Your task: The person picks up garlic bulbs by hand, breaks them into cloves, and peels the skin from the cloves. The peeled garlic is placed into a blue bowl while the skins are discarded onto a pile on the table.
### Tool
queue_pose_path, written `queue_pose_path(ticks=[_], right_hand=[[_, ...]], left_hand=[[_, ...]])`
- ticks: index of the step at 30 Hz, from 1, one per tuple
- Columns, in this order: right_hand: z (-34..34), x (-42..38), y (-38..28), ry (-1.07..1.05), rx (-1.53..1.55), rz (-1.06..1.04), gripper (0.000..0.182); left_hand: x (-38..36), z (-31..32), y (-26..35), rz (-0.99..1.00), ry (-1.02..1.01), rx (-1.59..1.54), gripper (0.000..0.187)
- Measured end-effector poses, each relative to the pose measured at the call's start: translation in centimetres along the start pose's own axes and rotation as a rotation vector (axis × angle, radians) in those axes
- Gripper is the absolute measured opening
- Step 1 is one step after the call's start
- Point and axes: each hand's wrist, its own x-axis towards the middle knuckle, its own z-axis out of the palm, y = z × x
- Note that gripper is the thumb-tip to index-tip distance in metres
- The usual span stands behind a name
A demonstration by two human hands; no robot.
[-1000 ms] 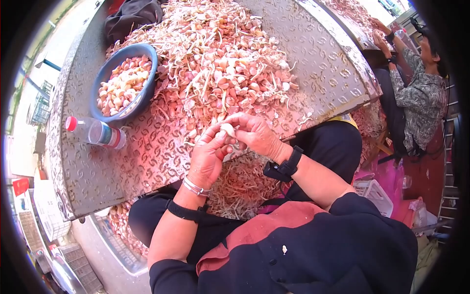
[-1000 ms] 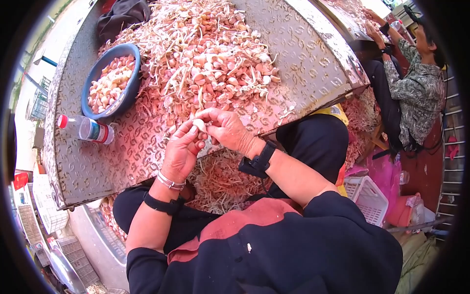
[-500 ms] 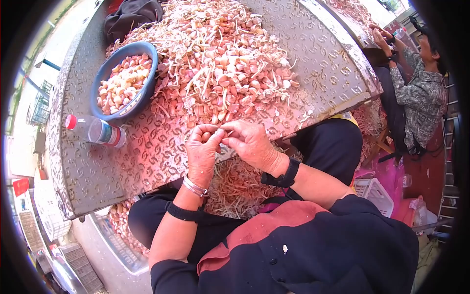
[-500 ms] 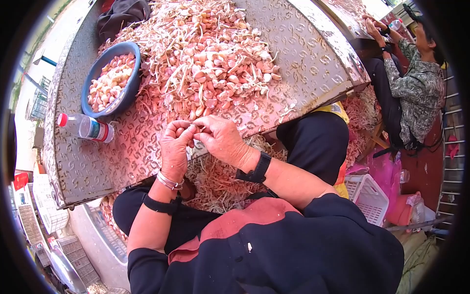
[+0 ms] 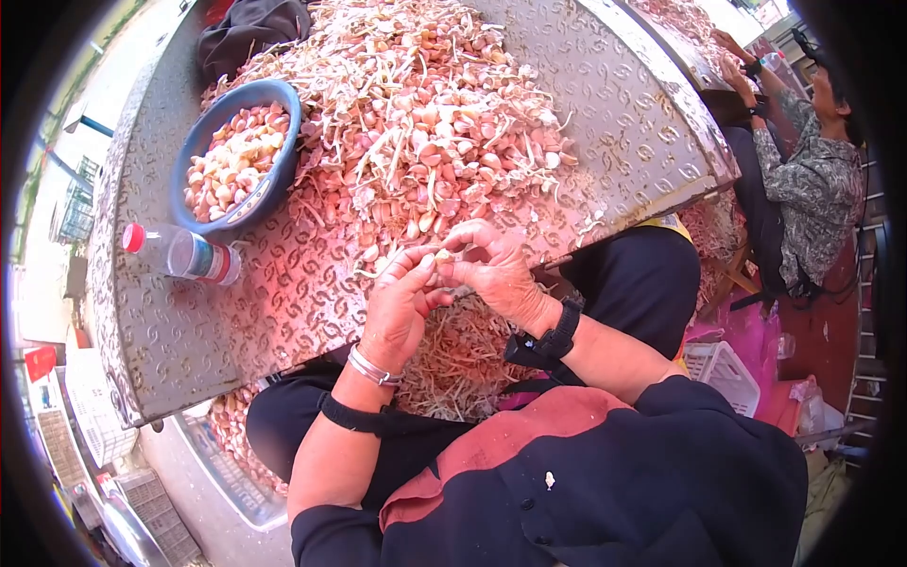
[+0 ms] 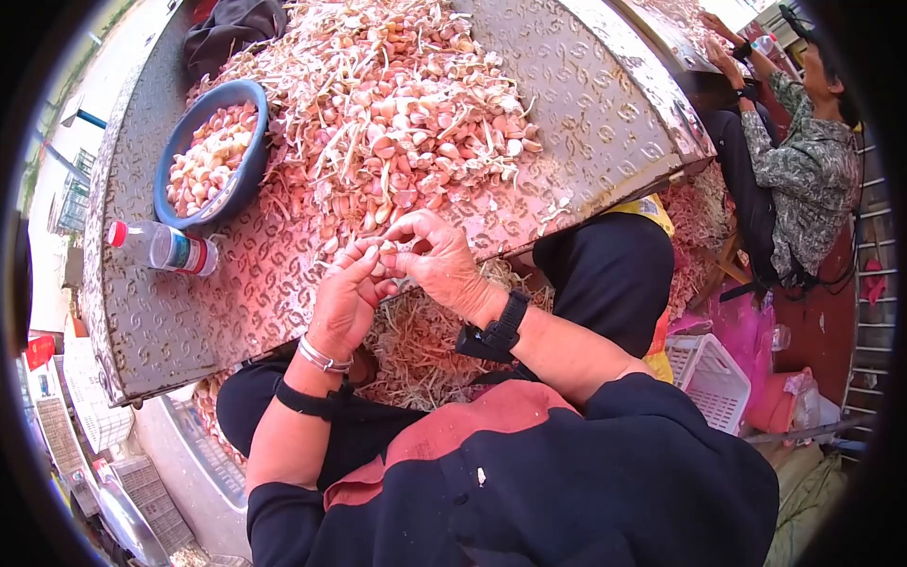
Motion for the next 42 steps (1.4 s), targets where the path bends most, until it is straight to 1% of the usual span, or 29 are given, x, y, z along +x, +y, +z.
queue_pose_path(ticks=[1, 2, 4, 5, 6, 7, 8, 10, 11, 12, 14, 16, 18, 19, 21, 22, 24, 25, 26, 28, 29, 30, 32, 33, 34, 36, 37, 41, 42], right_hand=[[0.3, -0.2, 0.2, 0.023, -0.157, -0.136, 0.019], [0.5, -0.4, 0.3, 0.045, -0.315, -0.272, 0.018], [0.3, -0.5, 0.1, 0.023, -0.37, -0.317, 0.014], [-0.4, -0.3, 0.2, -0.048, -0.446, -0.265, 0.013], [-0.9, 0.3, 0.3, -0.121, -0.522, -0.214, 0.013], [-1.3, 1.4, 0.4, -0.045, -0.636, -0.356, 0.015], [-1.7, 2.6, 0.6, -0.047, -0.634, -0.354, 0.015], [-1.9, 5.1, 0.4, -0.069, -1.074, -0.637, 0.016], [-1.5, 5.7, 0.2, -0.131, -1.216, -0.686, 0.012], [-1.1, 6.1, 0.2, -0.131, -1.217, -0.69, 0.012], [-0.5, 6.7, 0.2, -0.178, -1.37, -0.688, 0.008], [-0.5, 7.0, 0.2, -0.202, -1.362, -0.652, 0.007], [-0.8, 7.0, 0.1, -0.183, -1.302, -0.567, 0.008], [-1.0, 6.8, -0.1, -0.186, -1.303, -0.567, 0.008], [-1.1, 6.2, -0.6, -0.118, -0.925, -0.371, 0.014], [-0.8, 5.8, -1.2, -0.118, -0.924, -0.37, 0.014], [-0.2, 4.9, -2.5, -0.166, -0.758, -0.165, 0.015], [0.0, 4.9, -2.4, -0.197, -0.904, -0.338, 0.016], [0.2, 4.9, -2.4, -0.195, -0.904, -0.337, 0.016], [0.5, 5.0, -2.9, -0.28, -1.057, -0.464, 0.017], [0.7, 5.1, -4.7, -0.421, -0.752, -0.199, 0.017], [0.4, 5.5, -4.6, -0.42, -0.752, -0.2, 0.017], [-0.6, 6.4, -3.6, -0.269, -0.462, -0.136, 0.017], [-1.5, 7.0, -3.0, -0.181, -0.796, -0.441, 0.014], [-2.0, 6.9, -2.2, -0.177, -0.796, -0.439, 0.014], [-2.8, 6.9, -0.6, -0.379, -1.284, -0.547, 0.017], [-2.8, 6.5, -0.2, -0.439, -1.387, -0.532, 0.011], [-2.8, 6.5, 0.6, -0.418, -1.377, -0.568, 0.007], [-2.8, 6.3, 0.5, -0.36, -1.309, -0.567, 0.009]], left_hand=[[0.0, -0.1, -0.2, -0.029, -0.047, -0.037, 0.02], [0.0, -0.4, -0.4, -0.03, -0.049, -0.038, 0.02], [0.2, -1.3, -1.0, -0.004, -0.043, 0.008, 0.019], [0.5, -1.6, -1.1, -0.011, 0.068, -0.072, 0.016], [0.7, -2.0, -0.8, -0.009, 0.066, -0.072, 0.016], [0.8, -2.5, -0.3, -0.037, 0.125, -0.091, 0.012], [0.9, -2.8, -0.1, -0.067, 0.185, -0.109, 0.009], [1.1, -3.0, -0.2, -0.06, 0.215, -0.116, 0.007], [1.3, -3.0, -0.2, -0.06, 0.21, -0.084, 0.007], [1.4, -3.0, -0.2, -0.059, 0.205, -0.054, 0.007], [1.5, -3.0, -0.1, -0.058, 0.181, -0.032, 0.005], [1.6, -3.0, -0.1, -0.059, 0.16, -0.01, 0.005], [2.1, -3.0, -0.3, -0.02, 0.221, 0.012, 0.016], [2.1, -2.9, -0.3, -0.02, 0.222, 0.009, 0.016], [2.1, -3.0, -0.3, 0.04, 0.179, -0.014, 0.021], [2.1, -2.7, -0.2, 0.039, 0.18, -0.013, 0.021], [2.0, -1.7, 0.1, 0.09, 0.175, 0.056, 0.021], [1.9, -1.3, 0.2, 0.101, 0.173, 0.099, 0.018], [1.9, -1.3, 0.2, 0.1, 0.173, 0.1, 0.018], [1.8, -1.6, 0.6, 0.023, 0.053, 0.183, 0.016], [1.8, -1.9, 0.8, 0.036, -0.004, 0.139, 0.02], [1.7, -2.1, 0.9, 0.037, -0.005, 0.141, 0.02], [1.5, -2.1, 1.1, 0.03, -0.085, -0.052, 0.028], [1.4, -1.9, 1.4, 0.011, -0.085, -0.056, 0.03], [1.4, -1.9, 1.3, 0.007, -0.086, -0.054, 0.03], [1.5, -2.2, 1.1, -0.054, -0.101, -0.204, 0.025], [1.5, -2.0, 1.2, -0.055, -0.1, -0.204, 0.025], [1.1, -1.5, 1.2, -0.091, -0.043, -0.178, 0.025], [1.1, -1.5, 1.2, -0.093, -0.024, -0.156, 0.024]])
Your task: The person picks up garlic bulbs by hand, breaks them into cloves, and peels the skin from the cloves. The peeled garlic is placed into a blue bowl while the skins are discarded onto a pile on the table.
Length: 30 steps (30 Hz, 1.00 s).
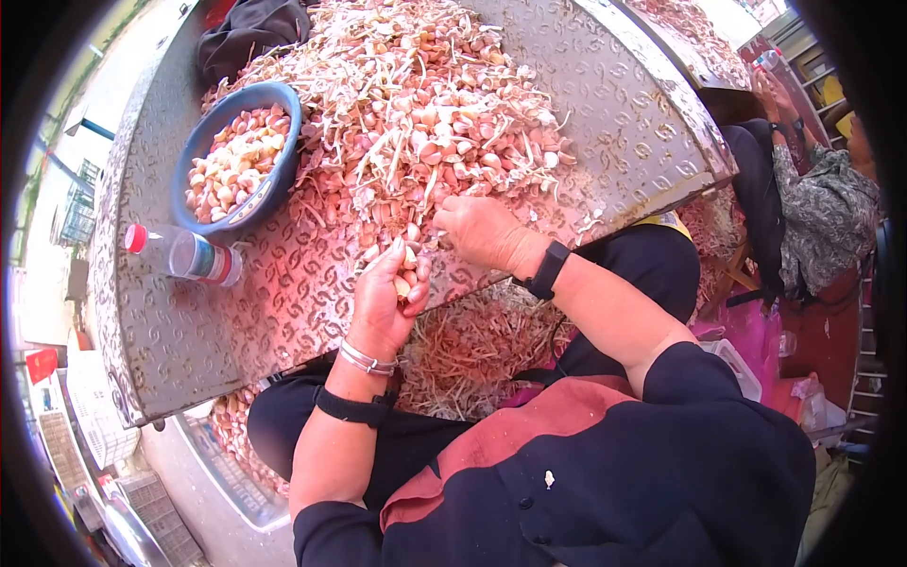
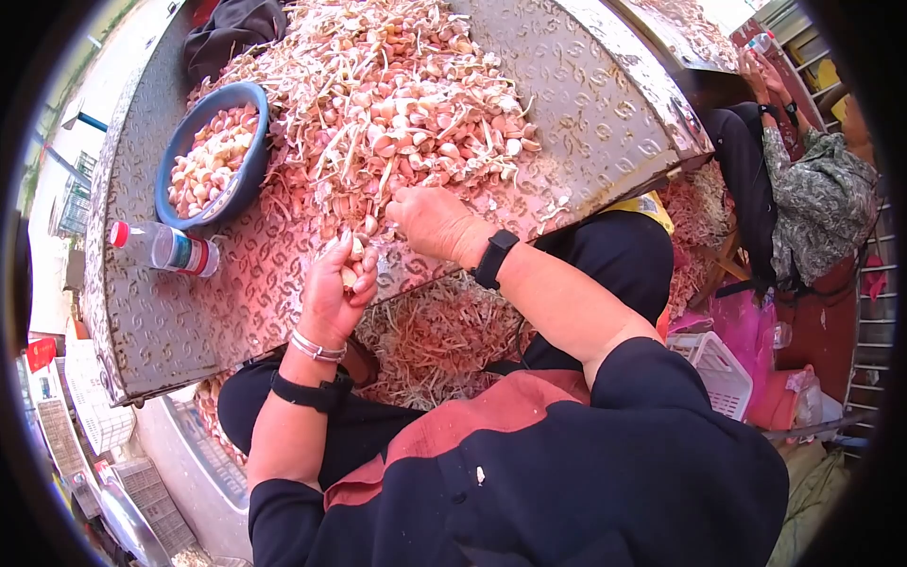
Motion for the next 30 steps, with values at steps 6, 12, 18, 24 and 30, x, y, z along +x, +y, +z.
queue_pose_path(ticks=[6, 12, 18, 24, 30], right_hand=[[-1.7, -0.6, -0.9, 0.057, 1.238, 0.565, 0.016], [-3.1, -1.8, -3.4, 0.154, 0.973, 0.352, 0.015], [-4.2, -1.8, -4.5, 0.321, 0.492, 0.189, 0.009], [-5.1, -2.9, -3.9, 0.124, 1.293, 0.66, 0.011], [-5.5, -4.9, -2.0, 0.244, 1.529, 0.75, 0.014]], left_hand=[[0.1, -0.8, -0.2, 0.012, -0.026, 0.043, 0.024], [0.2, 0.4, -0.5, 0.058, 0.058, 0.081, 0.026], [-0.1, 0.2, -0.5, 0.025, -0.104, 0.047, 0.023], [-1.9, 1.6, -0.2, -0.059, -0.322, -0.182, 0.021], [-10.2, 8.5, 0.3, -0.091, -0.635, -0.067, 0.024]])
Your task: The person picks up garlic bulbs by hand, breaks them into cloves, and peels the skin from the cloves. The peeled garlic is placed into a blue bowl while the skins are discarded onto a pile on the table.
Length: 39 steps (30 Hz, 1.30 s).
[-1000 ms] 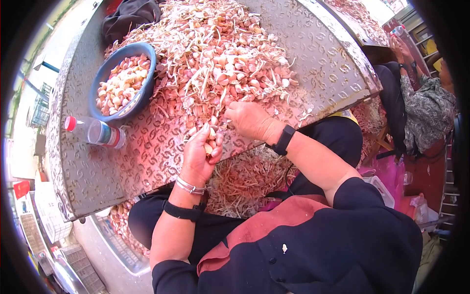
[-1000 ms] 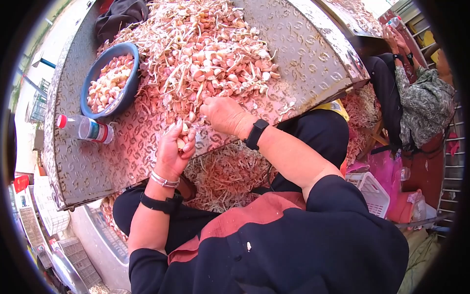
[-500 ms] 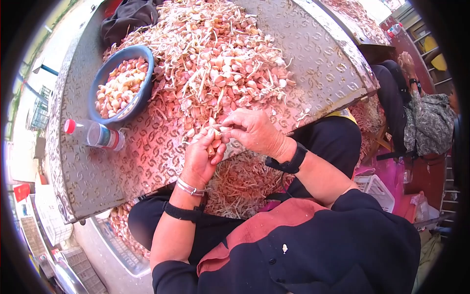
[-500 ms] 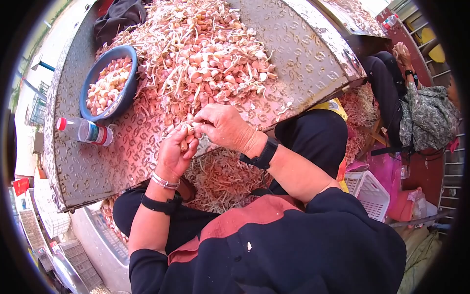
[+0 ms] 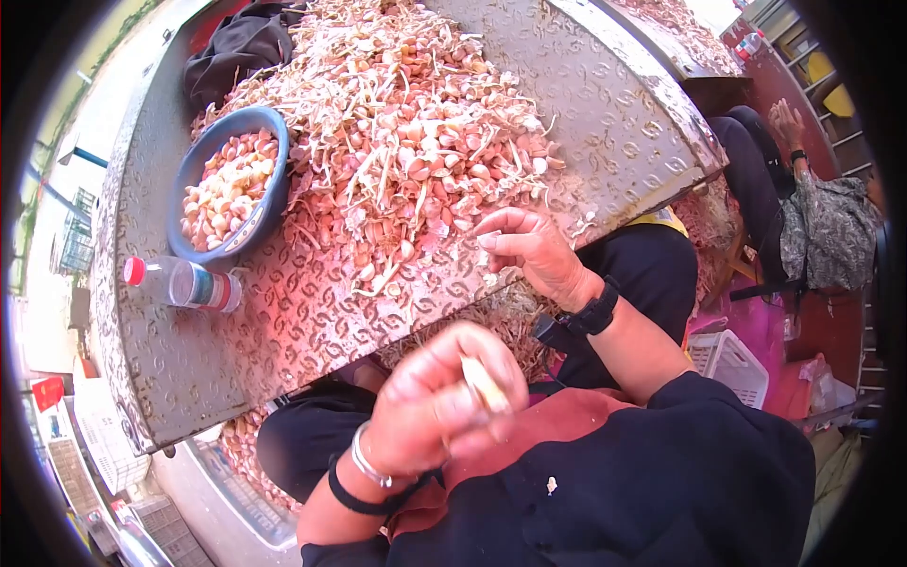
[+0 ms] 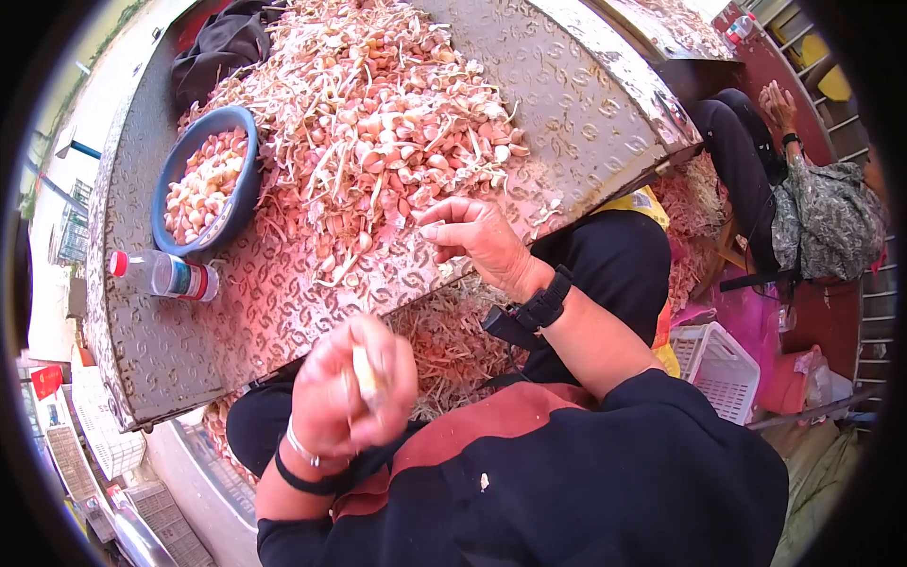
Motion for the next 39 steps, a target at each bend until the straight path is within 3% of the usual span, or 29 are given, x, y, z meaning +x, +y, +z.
queue_pose_path(ticks=[2, 4, 6, 8, 10, 12, 18, 20, 22, 24, 26, 28, 30, 33, 34, 35, 36, 39], right_hand=[[-0.7, -0.1, 0.5, 0.005, -0.018, -0.025, 0.014], [-0.9, -0.3, 1.0, 0.041, -0.429, -0.173, 0.015], [-0.3, -0.8, 0.9, 0.049, -0.531, -0.291, 0.013], [0.0, -1.0, 0.9, 0.063, -0.893, -0.623, 0.016], [0.2, -1.4, 0.6, 0.07, -0.977, -0.656, 0.017], [0.4, -1.6, 0.5, 0.042, -1.11, -0.823, 0.017], [0.8, -2.5, -0.4, 0.087, -1.124, -0.824, 0.019], [1.0, -2.8, -0.4, 0.12, -1.052, -0.803, 0.019], [1.4, -2.9, -1.3, 0.197, -0.983, -0.861, 0.019], [2.1, -2.8, -1.8, 0.22, -0.936, -0.878, 0.019], [3.2, -2.7, -2.4, 0.181, -0.978, -1.011, 0.021], [4.6, -2.7, -2.2, -0.015, -1.063, -0.933, 0.026], [4.4, -1.6, -1.9, -0.071, -1.031, -0.862, 0.023], [0.4, 3.7, -2.6, 0.204, -1.159, -0.875, 0.015], [-1.6, 6.2, -2.4, 0.247, -1.214, -0.83, 0.017], [-2.9, 8.0, -2.5, 0.277, -1.373, -0.656, 0.018], [-3.6, 9.1, -2.1, 0.279, -1.372, -0.657, 0.018], [-3.4, 10.2, -1.8, 0.025, -1.68, -0.515, 0.02]], left_hand=[[-1.0, 3.5, -0.1, -0.055, -0.218, 0.2, 0.021], [-0.9, 4.7, -1.3, 0.016, -0.55, 0.153, 0.02], [-0.8, 6.5, -2.1, 0.08, -0.604, 0.08, 0.026], [-0.7, 6.9, -2.7, 0.096, -0.613, 0.08, 0.028], [-0.5, 7.0, -3.1, 0.11, -0.626, 0.077, 0.03], [-0.3, 6.9, -3.1, 0.114, -0.685, 0.112, 0.029], [-0.6, 6.7, -3.3, 0.089, -0.605, 0.023, 0.022], [0.2, 5.0, -1.3, -0.006, -0.652, 0.244, 0.024], [0.4, 3.6, -0.3, -0.126, -0.138, 0.141, 0.022], [2.5, -1.6, -1.3, -0.004, 0.137, -0.115, 0.03], [4.1, -6.0, -1.6, 0.009, 0.541, -0.072, 0.035], [5.3, -8.9, -2.2, 0.109, 0.736, -0.15, 0.036], [5.7, -11.1, -1.8, 0.07, 0.69, -0.094, 0.033], [5.9, -11.6, -1.4, 0.039, 0.535, -0.209, 0.025], [6.0, -11.5, -1.5, 0.037, 0.536, -0.21, 0.025], [6.2, -11.4, -1.6, 0.027, 0.593, -0.168, 0.024], [6.3, -11.4, -1.6, 0.018, 0.649, -0.124, 0.023], [6.3, -12.0, -1.6, 0.023, 0.702, -0.057, 0.017]])
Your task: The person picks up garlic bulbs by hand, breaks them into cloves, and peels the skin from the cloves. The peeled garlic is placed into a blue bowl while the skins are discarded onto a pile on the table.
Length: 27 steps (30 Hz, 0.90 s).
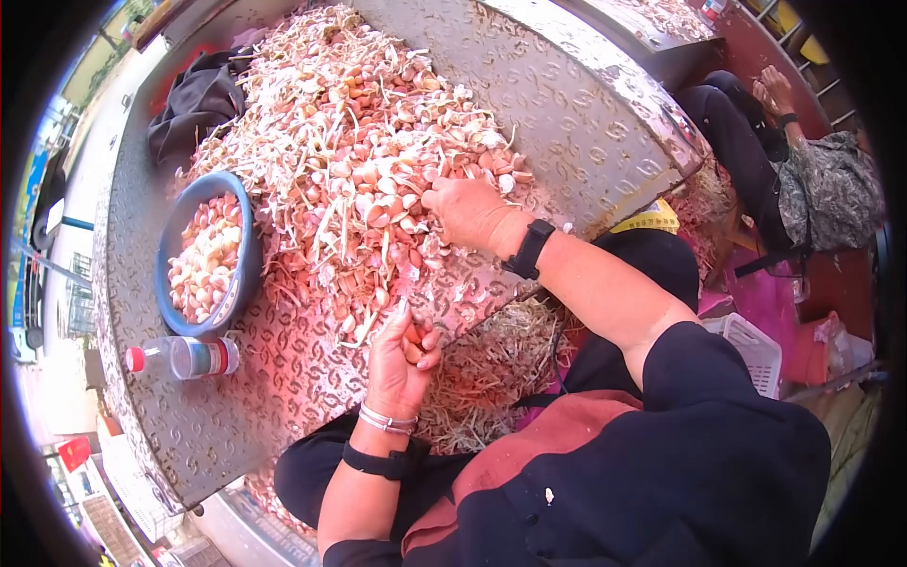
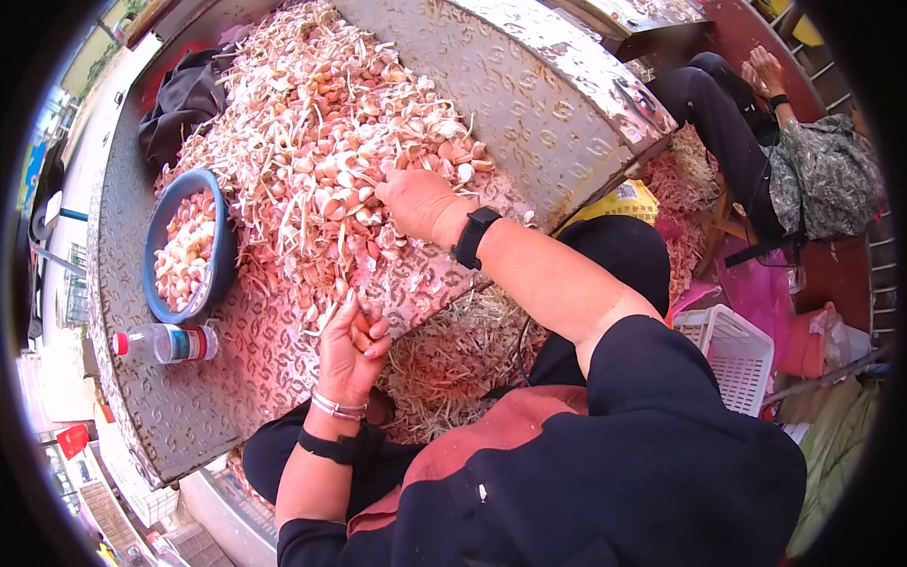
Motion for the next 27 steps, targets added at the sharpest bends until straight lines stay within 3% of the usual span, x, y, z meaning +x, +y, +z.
queue_pose_path(ticks=[3, 4, 5, 7, 8, 12, 17, 27], right_hand=[[1.3, -0.7, 1.1, 0.135, 0.249, 0.031, 0.023], [0.7, -1.0, 1.0, 0.084, 0.646, 0.208, 0.024], [0.2, -1.4, 0.9, 0.081, 0.647, 0.208, 0.024], [-1.1, -2.6, 0.6, -0.081, 1.552, 0.369, 0.021], [-2.2, -3.3, -0.6, -0.066, 1.587, 0.348, 0.017], [-3.3, -5.1, -3.5, -0.215, 1.775, 0.348, 0.014], [-2.1, -6.2, -6.5, -0.157, 1.437, 0.114, 0.018], [-4.9, -7.5, -8.5, -0.017, 1.378, -0.013, 0.019]], left_hand=[[0.2, -0.5, 0.4, 0.066, -0.013, 0.092, 0.01], [0.3, -0.5, 0.6, 0.108, -0.024, 0.121, 0.006], [0.2, -0.3, 0.7, 0.107, -0.022, 0.119, 0.006], [0.0, 0.4, 0.9, 0.168, 0.015, 0.229, 0.015], [-0.1, 0.5, 0.8, 0.205, 0.017, 0.236, 0.024], [-0.8, 1.6, 0.7, 0.301, -0.015, 0.311, 0.025], [-1.3, 1.7, 0.7, 0.37, -0.049, 0.403, 0.026], [-4.2, 2.1, 1.3, 0.569, -0.146, 0.588, 0.026]])
